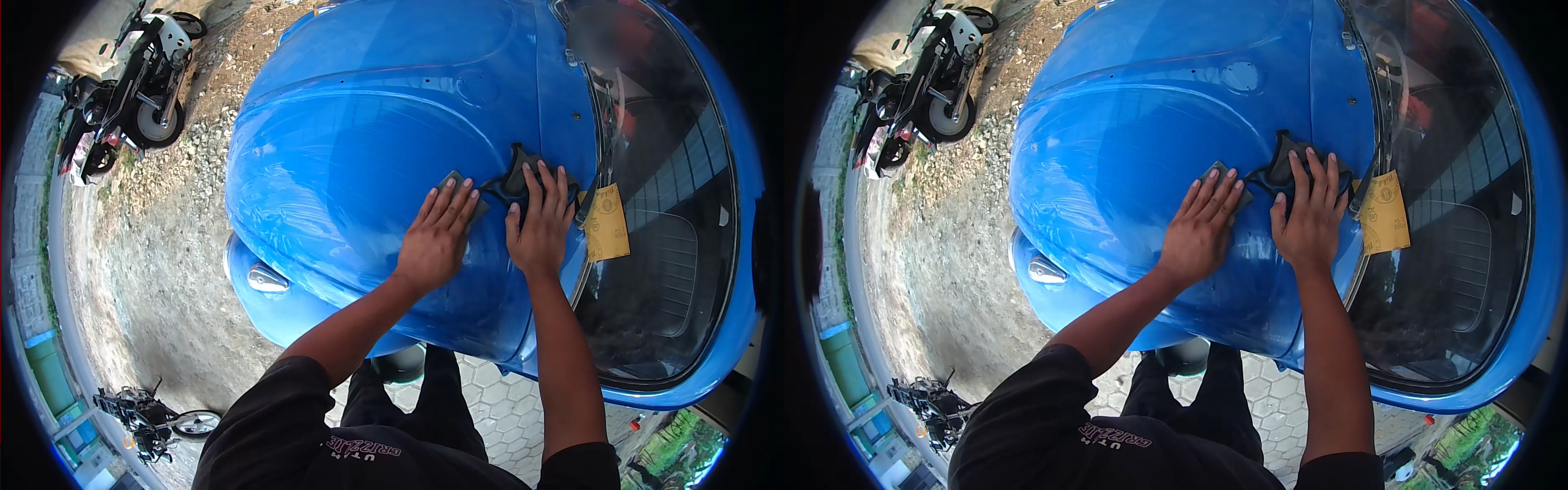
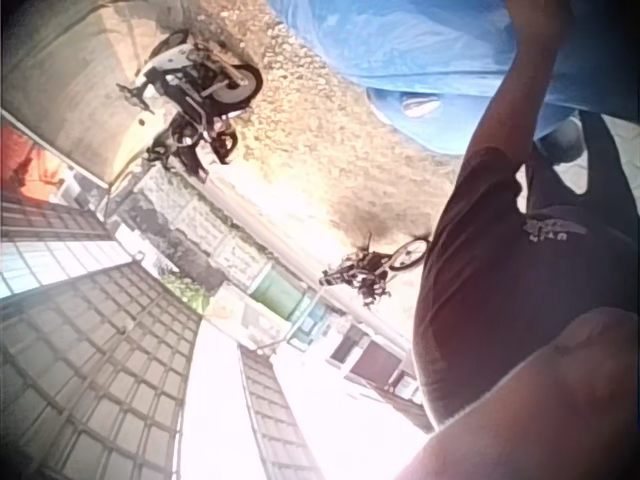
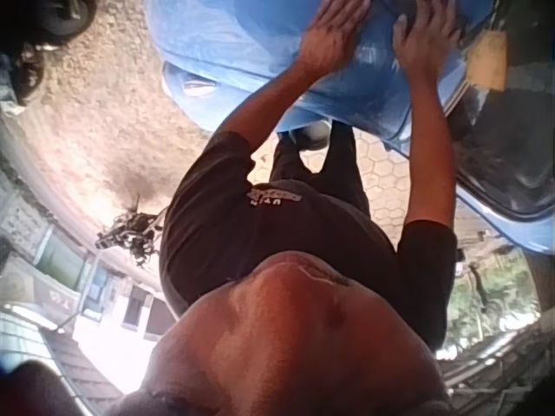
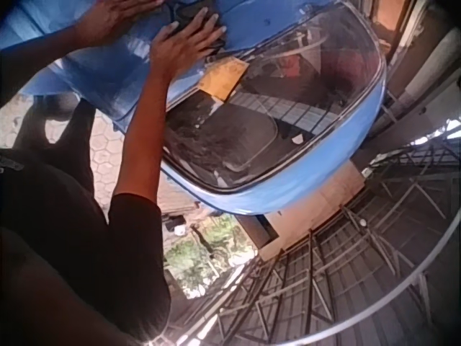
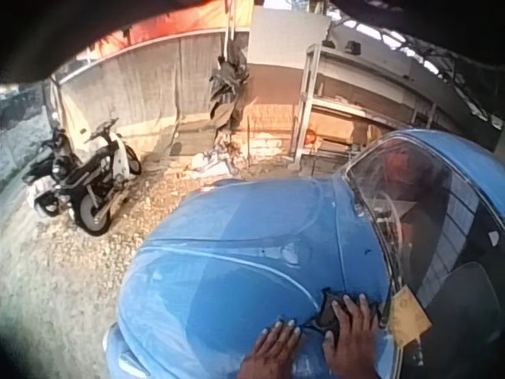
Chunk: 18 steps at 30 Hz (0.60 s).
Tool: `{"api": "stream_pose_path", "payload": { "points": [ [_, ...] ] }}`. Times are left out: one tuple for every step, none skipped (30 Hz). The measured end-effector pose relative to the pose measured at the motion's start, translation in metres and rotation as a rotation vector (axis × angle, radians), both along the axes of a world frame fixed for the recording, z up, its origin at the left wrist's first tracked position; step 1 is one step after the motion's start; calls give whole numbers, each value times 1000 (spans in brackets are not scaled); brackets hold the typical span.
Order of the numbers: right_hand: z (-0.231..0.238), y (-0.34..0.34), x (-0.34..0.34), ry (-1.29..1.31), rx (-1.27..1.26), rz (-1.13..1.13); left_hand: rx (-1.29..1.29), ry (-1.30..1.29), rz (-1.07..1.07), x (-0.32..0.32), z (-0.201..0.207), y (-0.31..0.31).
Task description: The person sands the hood of a car using sandpaper and wipes the surface down with a cloth.
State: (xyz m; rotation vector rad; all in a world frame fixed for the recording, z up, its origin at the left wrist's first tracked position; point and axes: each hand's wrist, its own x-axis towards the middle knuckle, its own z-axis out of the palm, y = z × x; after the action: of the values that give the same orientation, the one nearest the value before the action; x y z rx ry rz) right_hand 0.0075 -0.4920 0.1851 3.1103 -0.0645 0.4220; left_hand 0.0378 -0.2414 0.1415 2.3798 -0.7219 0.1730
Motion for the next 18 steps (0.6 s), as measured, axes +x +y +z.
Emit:
{"api": "stream_pose_path", "payload": {
  "points": [
    [0,-3,-2,3,-8,-12,-22,21,-83,-1,-2,-1],
    [1,-7,-2,6,-24,-19,-5,-39,48,17,-7,15],
    [2,-7,-1,-5,-21,-15,24,-100,182,51,-10,50],
    [4,-6,-1,-12,-18,-8,42,-101,357,88,-28,93],
    [0,3,4,-11,4,-2,77,-47,549,124,-47,156],
    [1,8,7,-16,13,9,73,67,712,142,-49,196],
    [2,10,8,-24,19,20,63,180,875,150,-46,211],
    [0,14,8,-25,27,20,96,69,808,140,-55,204],
    [0,10,7,-19,19,6,108,-34,735,123,-64,169],
    [1,3,2,-7,5,-20,88,-41,582,94,-49,123],
    [4,-2,0,-6,-13,-33,49,-37,399,62,-33,78],
    [5,-7,1,-7,-9,-48,22,-17,196,22,-10,34],
    [3,-2,4,-12,14,-48,13,20,21,-16,1,6],
    [-2,3,6,-17,27,-35,23,41,-41,-41,3,-3],
    [-4,4,6,2,34,-42,22,64,-106,-55,3,-8],
    [-5,-1,7,19,31,-53,14,58,-100,-45,3,-2],
    [-6,-5,9,15,22,-47,-1,40,-10,-25,1,17],
    [-7,-11,8,27,15,-55,-20,27,76,-2,-3,37]
  ]
}}
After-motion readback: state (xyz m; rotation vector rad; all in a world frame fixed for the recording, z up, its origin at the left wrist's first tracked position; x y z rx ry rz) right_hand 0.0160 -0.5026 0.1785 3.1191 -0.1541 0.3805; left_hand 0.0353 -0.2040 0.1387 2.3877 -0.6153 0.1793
